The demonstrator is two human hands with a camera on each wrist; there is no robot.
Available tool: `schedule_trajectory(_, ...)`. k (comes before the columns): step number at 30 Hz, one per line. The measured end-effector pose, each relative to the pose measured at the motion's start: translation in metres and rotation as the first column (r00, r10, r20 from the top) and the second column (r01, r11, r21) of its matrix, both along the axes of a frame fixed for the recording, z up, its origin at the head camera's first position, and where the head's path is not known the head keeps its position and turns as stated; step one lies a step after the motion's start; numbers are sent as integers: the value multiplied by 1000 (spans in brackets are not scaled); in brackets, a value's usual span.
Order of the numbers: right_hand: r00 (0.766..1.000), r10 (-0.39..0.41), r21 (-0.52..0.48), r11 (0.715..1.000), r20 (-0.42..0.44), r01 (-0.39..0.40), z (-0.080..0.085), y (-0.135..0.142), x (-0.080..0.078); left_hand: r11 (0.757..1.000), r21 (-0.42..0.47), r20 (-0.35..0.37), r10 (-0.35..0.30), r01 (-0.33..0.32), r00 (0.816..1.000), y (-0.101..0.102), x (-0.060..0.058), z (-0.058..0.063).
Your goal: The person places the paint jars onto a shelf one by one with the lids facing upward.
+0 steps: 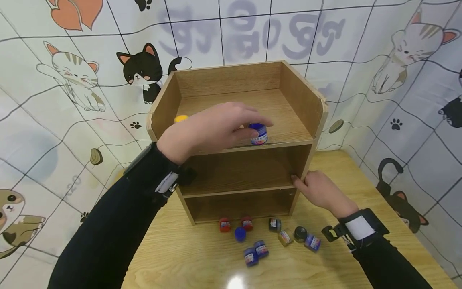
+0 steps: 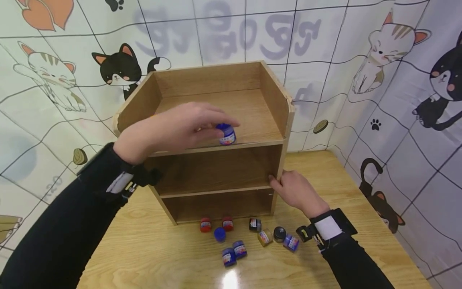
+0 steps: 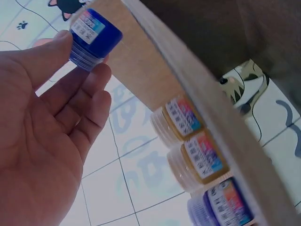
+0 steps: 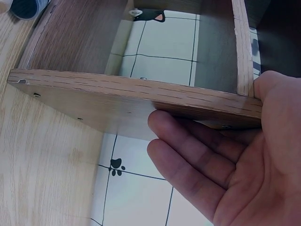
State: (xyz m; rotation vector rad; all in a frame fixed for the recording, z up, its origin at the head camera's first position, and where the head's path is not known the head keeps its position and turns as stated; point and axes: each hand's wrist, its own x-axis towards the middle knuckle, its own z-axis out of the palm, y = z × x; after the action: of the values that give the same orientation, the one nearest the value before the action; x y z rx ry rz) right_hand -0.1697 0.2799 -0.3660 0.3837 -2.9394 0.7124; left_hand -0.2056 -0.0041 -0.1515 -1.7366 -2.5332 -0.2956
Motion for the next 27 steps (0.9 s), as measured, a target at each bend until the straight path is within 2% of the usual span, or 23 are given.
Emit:
schedule_trajectory(6,1000,-5,0,1000,-4,5,-1,1,1,996,-50,-14,74,-75,997,8,-13,9)
schedule_trajectory(10,1000,-1,-6,1000,-3,1,-1,0,1,992,-52,-13,115,-115,993,9,-22,11)
schedule_trajectory(21,1000,1,-10,1000,10,0,-1,-1,3,982,-68,4,178,-178,984,9,-37,5)
schedule_trajectory(27,1000,5,-9,1000,2,-5,0,-2,2,973,-82,-42,215,-217,976,10,-40,0)
